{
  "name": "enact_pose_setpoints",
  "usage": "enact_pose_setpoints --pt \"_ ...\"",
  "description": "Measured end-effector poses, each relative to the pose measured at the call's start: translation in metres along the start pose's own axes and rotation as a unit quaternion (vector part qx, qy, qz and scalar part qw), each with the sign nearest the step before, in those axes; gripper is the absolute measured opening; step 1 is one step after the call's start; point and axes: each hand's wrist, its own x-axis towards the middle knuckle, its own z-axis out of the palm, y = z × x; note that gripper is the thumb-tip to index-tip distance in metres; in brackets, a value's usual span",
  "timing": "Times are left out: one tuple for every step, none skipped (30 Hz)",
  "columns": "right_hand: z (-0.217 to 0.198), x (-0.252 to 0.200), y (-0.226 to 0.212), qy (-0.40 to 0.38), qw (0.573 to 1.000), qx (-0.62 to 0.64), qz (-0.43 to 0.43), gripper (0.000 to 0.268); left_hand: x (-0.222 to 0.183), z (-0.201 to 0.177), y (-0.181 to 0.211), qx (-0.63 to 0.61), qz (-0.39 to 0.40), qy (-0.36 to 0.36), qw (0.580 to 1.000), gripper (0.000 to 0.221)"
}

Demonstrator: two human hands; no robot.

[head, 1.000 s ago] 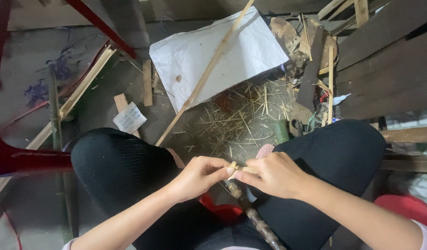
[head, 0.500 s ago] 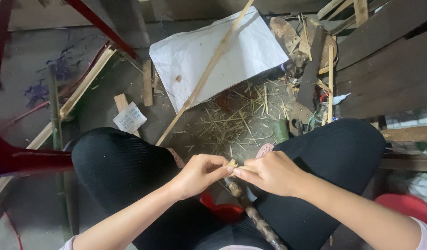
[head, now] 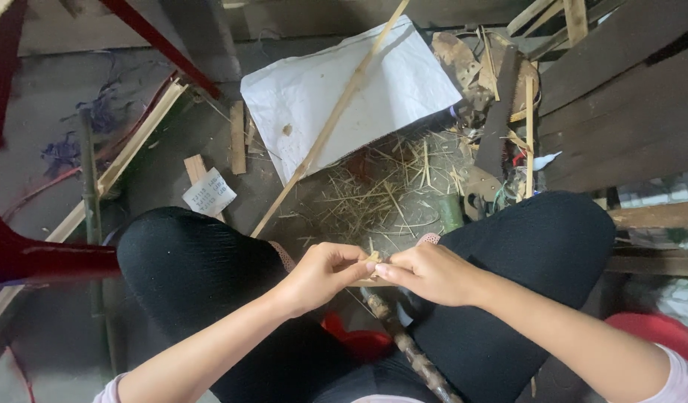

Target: Shaving thin bamboo sticks with a sickle and bending them into circular hoops.

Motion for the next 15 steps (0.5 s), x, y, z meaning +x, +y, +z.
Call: enact_pose_setpoints --pt "0.006 0.0 0.006 0.001 1.0 0.0 0.0 0.05 -0.001 0.001 0.003 0.0 0.0 -0.001 1.0 0.017" --pt "0.012 0.001 0.011 0.004 0.999 0.032 0.0 0.05 -0.001 0.001 0.005 -0.001 -0.004 -0.005 1.0 0.017" --pt "0.017 0.001 0.017 0.007 0.998 0.063 -0.001 0.051 -0.001 0.002 0.008 -0.002 -0.007 -0.01 1.0 0.017" --pt "0.018 0.001 0.016 0.007 0.998 0.064 0.0 0.051 -0.001 0.003 0.006 -0.002 -0.008 -0.011 1.0 0.017" --pt "0.019 0.001 0.016 0.013 0.997 0.081 -0.002 0.054 -0.001 0.004 0.004 0.0 -0.011 -0.014 1.0 0.018" --pt "0.019 0.001 0.015 0.019 0.995 0.097 -0.004 0.057 -0.001 0.004 0.003 0.003 -0.014 -0.016 1.0 0.018" --pt "0.019 0.001 0.015 0.02 0.995 0.096 -0.004 0.057 0.001 0.004 0.002 0.003 -0.013 -0.016 1.0 0.018" --pt "0.021 0.002 0.015 0.022 0.994 0.11 -0.01 0.054 0.002 0.004 0.001 0.002 -0.011 -0.017 1.0 0.018" --pt "0.023 0.003 0.014 0.024 0.992 0.124 -0.016 0.052 0.003 0.004 -0.001 0.002 -0.008 -0.017 1.0 0.019" --pt "0.021 0.003 0.014 0.025 0.992 0.123 -0.015 0.052 0.004 0.003 0.002 0.002 -0.008 -0.018 1.0 0.019" --pt "0.019 0.002 0.013 0.02 0.986 0.164 -0.033 0.05 0.005 0.002 0.006 0.025 -0.007 -0.018 1.0 0.02" --pt "0.017 0.003 0.013 0.015 0.978 0.204 -0.05 0.05 0.005 0.001 0.009 0.047 -0.007 -0.016 0.999 0.02" --pt "0.015 0.003 0.013 0.015 0.978 0.204 -0.05 0.05 0.008 -0.002 0.014 0.047 -0.007 -0.017 0.999 0.02" --pt "0.015 0.004 0.012 0.014 0.971 0.231 -0.057 0.05 0.01 -0.006 0.018 0.062 -0.006 -0.023 0.998 0.02" --pt "0.014 0.005 0.011 0.014 0.964 0.258 -0.065 0.051 0.011 -0.009 0.022 0.078 -0.006 -0.03 0.996 0.021"
